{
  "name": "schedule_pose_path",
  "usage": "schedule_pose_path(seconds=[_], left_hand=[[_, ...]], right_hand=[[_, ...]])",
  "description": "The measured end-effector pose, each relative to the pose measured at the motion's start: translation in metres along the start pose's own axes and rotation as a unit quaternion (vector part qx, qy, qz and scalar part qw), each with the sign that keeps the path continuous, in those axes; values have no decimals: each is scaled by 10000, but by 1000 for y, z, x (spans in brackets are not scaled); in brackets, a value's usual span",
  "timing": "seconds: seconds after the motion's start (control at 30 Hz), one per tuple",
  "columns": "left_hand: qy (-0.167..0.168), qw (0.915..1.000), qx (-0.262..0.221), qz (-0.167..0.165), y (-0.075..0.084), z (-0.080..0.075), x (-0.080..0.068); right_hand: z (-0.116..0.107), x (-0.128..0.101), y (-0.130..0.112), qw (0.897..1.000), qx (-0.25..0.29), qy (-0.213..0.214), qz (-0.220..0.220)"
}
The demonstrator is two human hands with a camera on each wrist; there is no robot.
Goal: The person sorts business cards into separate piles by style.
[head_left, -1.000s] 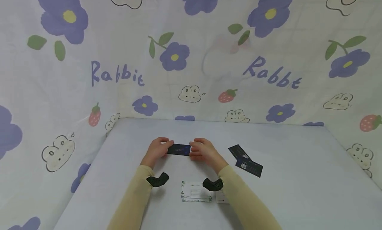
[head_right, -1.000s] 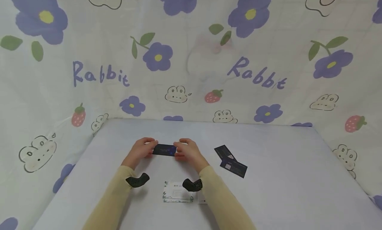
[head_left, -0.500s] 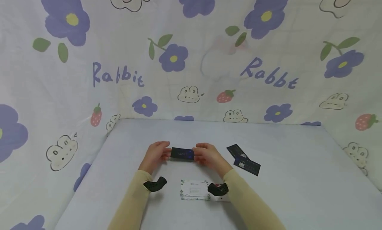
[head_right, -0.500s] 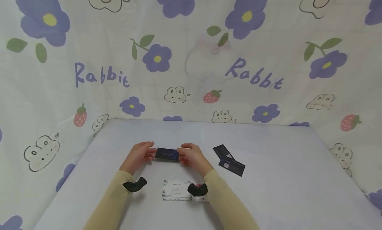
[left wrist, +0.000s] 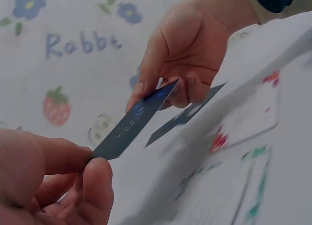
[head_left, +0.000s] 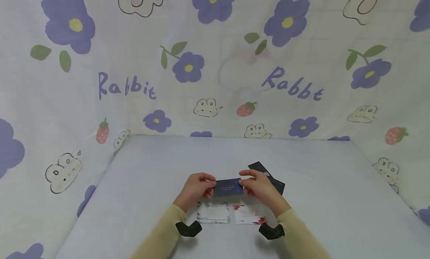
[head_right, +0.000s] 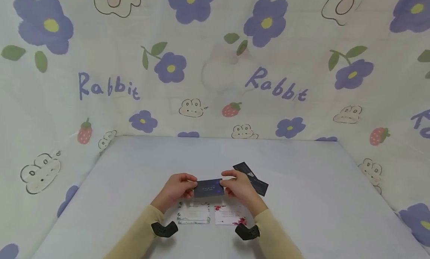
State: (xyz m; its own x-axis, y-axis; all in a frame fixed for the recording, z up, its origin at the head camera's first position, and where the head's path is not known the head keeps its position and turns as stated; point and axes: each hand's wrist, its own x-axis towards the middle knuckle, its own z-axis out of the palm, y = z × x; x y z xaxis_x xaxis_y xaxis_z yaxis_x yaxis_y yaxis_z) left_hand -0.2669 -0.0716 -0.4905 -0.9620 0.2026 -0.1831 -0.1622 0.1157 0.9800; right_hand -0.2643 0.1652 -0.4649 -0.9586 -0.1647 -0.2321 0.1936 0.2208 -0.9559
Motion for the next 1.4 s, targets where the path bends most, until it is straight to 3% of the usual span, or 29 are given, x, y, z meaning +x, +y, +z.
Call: schedule_pose_path(seconds=[0.4, 0.6, 0.8, 0.97, 1.13, 1.2, 1.4], left_hand=[[-801, 9949, 595, 127, 11, 101, -1], [-933, 9877, 1215, 306, 16, 131, -5], [-861, 9757, 1864, 761, 19, 158, -2], [-723, 9589, 2591, 903, 18, 170, 2], [-599, 9206, 3616, 1346, 19, 175, 6], [-630, 9090, 3850, 1467, 21, 177, 7], [-718, 8964, 4056, 1638, 25, 184, 7]], right_hand=[[-78, -64, 26, 9954, -547, 712, 330], [-100, -75, 41, 9875, -1192, 979, 328], [-118, -79, 49, 9786, -1641, 1157, 440], [-121, -82, 51, 9699, -2007, 1299, 454], [-117, -82, 53, 9564, -2424, 1601, 303], [-117, -82, 54, 9519, -2549, 1677, 276], [-120, -83, 55, 9385, -2881, 1880, 292]])
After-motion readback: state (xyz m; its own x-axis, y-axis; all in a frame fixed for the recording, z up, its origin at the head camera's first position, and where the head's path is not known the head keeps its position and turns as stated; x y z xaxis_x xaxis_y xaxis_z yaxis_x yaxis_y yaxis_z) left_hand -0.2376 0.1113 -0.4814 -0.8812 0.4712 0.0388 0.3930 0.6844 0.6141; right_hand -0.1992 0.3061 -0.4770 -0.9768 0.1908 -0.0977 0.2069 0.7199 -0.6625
